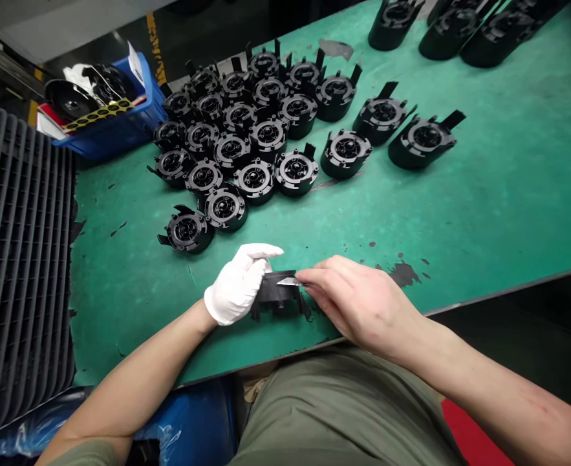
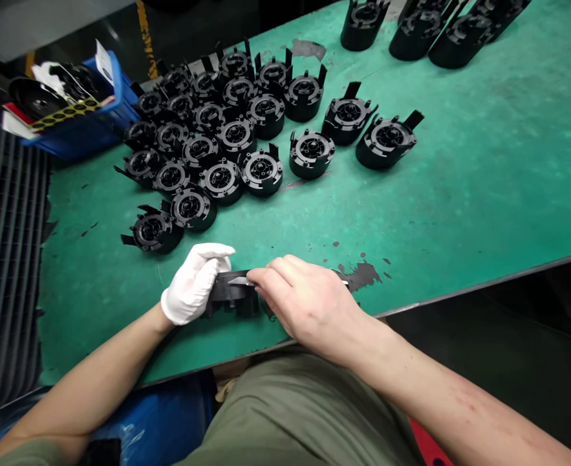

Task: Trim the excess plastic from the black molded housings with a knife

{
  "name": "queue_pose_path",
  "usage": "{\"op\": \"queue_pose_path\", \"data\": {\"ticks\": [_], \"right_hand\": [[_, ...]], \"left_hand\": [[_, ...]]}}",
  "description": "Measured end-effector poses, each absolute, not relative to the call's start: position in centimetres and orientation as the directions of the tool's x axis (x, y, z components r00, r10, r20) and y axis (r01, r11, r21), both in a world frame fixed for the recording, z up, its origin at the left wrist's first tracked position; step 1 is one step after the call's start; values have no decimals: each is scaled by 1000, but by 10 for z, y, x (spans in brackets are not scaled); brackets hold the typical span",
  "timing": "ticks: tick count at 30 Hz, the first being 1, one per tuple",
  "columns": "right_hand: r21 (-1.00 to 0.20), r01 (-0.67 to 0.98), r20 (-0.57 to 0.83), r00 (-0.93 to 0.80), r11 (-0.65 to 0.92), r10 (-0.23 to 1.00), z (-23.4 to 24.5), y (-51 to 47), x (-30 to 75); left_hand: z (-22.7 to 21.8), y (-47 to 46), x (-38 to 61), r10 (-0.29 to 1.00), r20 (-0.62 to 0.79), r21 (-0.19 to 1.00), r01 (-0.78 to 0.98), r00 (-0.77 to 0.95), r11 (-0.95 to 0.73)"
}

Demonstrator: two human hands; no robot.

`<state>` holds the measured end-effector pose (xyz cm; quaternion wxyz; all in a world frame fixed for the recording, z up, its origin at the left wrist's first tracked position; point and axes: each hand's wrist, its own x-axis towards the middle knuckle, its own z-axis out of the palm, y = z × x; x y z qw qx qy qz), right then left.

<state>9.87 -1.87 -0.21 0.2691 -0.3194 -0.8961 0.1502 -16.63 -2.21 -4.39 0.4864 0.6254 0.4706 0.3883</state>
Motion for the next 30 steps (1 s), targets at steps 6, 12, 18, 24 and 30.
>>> {"op": "queue_pose_path", "data": {"ticks": [6, 12, 18, 24, 30], "right_hand": [[-305, 520, 373, -706, 798, 602, -1, -19, 98], [-215, 528, 374, -732, 822, 569, 4, -21, 98], [-197, 528, 375, -738, 826, 561, 7, -19, 99], [-239, 410, 372, -799, 880, 473, 6, -28, 99], [-473, 375, 370, -737, 797, 566, 6, -37, 106]], "left_hand": [[-42, -21, -166, 962, 57, 975, 192, 265, -111], [-43, -20, -165, 956, 95, 971, 185, 276, -150], [-42, -20, -165, 958, 86, 969, 200, 274, -144], [-44, -21, -166, 958, 95, 968, 198, 270, -152], [-45, -22, -168, 962, 38, 968, 230, 271, -104]]}}
